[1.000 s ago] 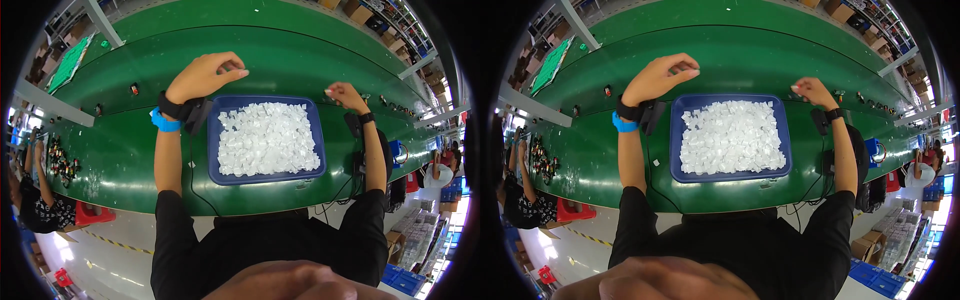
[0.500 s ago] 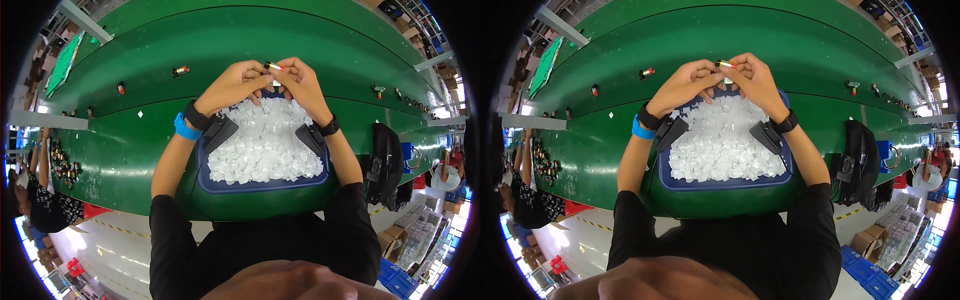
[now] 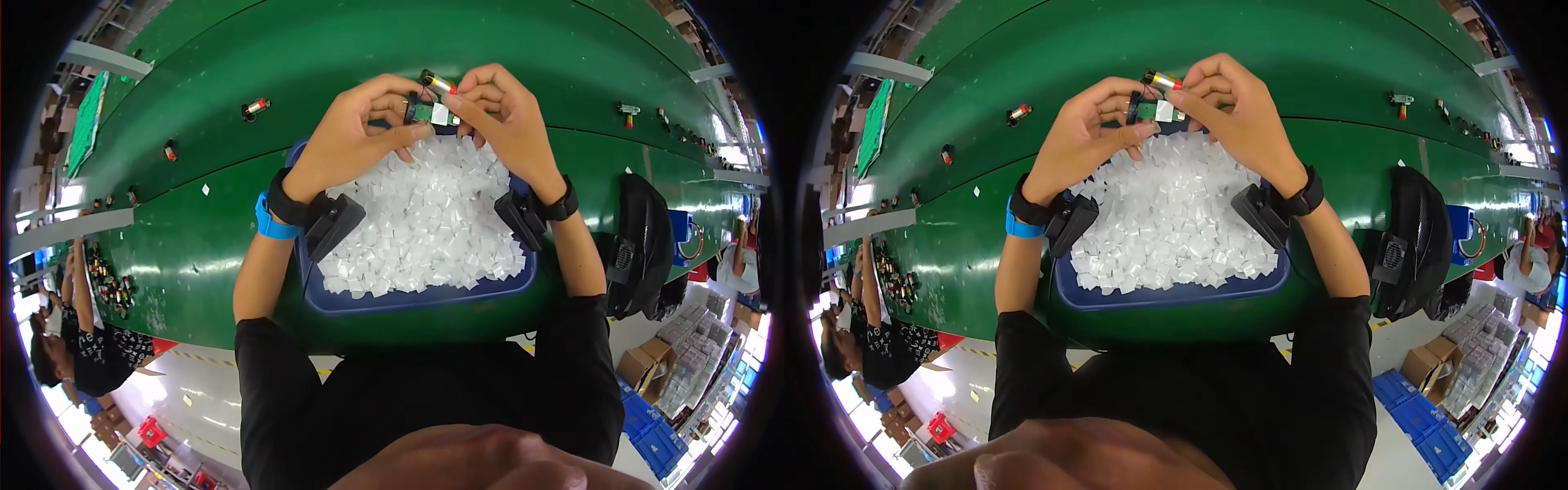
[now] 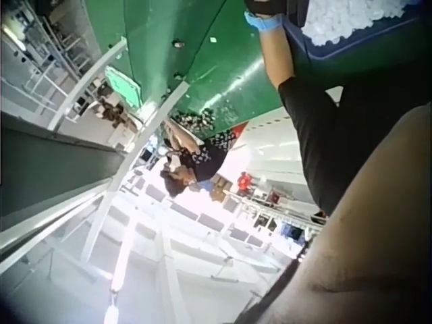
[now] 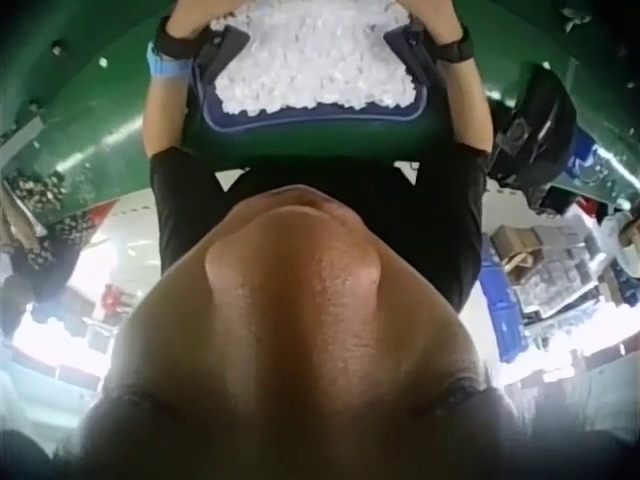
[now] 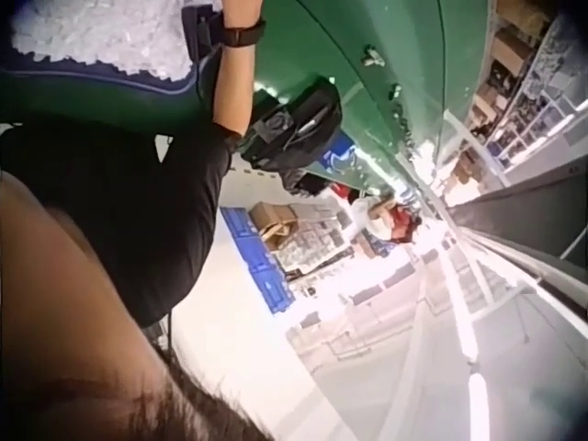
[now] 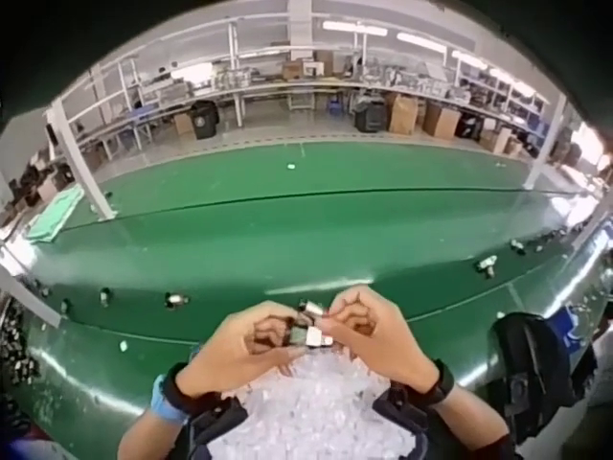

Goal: The person assembles electronic components by hand, picking up a circuit board and a battery, fitting them together, and wrapping a white adhesive strip around the assembly. They place each completed unit onto the green workbench and repeat the process.

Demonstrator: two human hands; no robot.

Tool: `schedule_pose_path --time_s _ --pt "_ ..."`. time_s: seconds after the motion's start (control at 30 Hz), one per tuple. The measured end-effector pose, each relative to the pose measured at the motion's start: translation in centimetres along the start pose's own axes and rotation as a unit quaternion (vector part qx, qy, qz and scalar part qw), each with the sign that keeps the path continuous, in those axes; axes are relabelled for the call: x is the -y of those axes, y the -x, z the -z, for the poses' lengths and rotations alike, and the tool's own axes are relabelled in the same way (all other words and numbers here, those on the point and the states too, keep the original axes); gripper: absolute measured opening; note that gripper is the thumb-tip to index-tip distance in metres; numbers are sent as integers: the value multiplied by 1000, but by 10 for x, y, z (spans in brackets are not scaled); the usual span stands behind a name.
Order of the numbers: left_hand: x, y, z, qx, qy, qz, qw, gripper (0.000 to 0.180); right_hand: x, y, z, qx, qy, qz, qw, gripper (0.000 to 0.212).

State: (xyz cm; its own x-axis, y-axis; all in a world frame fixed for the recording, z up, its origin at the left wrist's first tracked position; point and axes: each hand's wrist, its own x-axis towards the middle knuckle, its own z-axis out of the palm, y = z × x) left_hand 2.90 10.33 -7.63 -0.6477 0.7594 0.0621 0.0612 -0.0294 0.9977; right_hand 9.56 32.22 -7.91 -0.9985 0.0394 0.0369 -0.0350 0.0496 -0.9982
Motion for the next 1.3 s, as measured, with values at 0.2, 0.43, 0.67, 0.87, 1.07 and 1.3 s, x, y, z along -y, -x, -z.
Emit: schedule_pose_path --time_s 0.2,0.43,0.67,0.87,1.07,1.3 --pt "-8 1 -2 -16 -23 -6 1000 38 12 5 0 34 47 29 998 19" --pt "-13 5 -7 -3 -29 -3 1000 38 17 10 3 36 189 93 977 18" --pt "-9 1 -13 -34 4 16 999 32 24 15 7 20 300 146 943 14" --pt "-16 -3 -2 -36 79 64 994 32 42 13 23 95 261 149 949 14" --pt "-22 6 -7 -15 139 96 986 33 43 21 23 61 262 126 955 16" --pt "-21 7 -13 -5 60 28 998 31 53 25 13 78 87 29 993 26"
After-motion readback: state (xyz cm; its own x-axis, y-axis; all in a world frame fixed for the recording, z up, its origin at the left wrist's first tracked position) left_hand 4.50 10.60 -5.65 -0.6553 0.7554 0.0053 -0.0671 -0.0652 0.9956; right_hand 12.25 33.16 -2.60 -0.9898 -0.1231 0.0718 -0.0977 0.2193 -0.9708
